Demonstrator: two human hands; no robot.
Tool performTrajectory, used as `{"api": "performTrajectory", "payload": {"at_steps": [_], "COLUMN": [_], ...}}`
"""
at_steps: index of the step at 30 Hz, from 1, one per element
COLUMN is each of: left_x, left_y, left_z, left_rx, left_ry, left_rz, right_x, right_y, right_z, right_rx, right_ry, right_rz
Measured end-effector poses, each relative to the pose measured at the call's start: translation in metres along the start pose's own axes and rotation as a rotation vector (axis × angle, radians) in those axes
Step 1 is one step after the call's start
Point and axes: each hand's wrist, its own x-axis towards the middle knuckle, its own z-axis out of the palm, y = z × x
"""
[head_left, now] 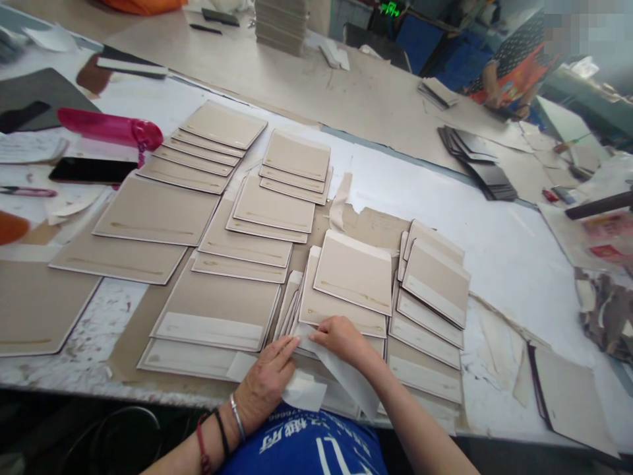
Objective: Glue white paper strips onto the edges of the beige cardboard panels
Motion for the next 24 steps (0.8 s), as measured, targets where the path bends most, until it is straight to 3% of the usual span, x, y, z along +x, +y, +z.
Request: {"api": "performTrajectory", "payload": {"at_steps": [5, 12, 17, 24], "left_x": [0.000, -0.002, -0.003, -0.005], "left_y": [-0.001, -0.002, -0.002, -0.002], "left_z": [0.002, 0.004, 0.004, 0.004], "left_rx": [0.029, 0.063, 0.069, 0.055], "left_ry": [-0.036, -0.050, -0.089, -0.126], "left_rz": [0.003, 0.063, 0.103, 0.113], "right_x": [-0.022, -0.077, -0.080, -0.079], "right_y": [0.007, 0.060, 0.069, 0.070], "right_z": [-0.011, -0.015, 0.002, 0.010], "right_rx": [-0.047, -0.004, -0.050, -0.078], "right_ry": [-0.008, 0.150, 0.272, 0.317], "right_rz": [0.047, 0.330, 0.426, 0.455]}}
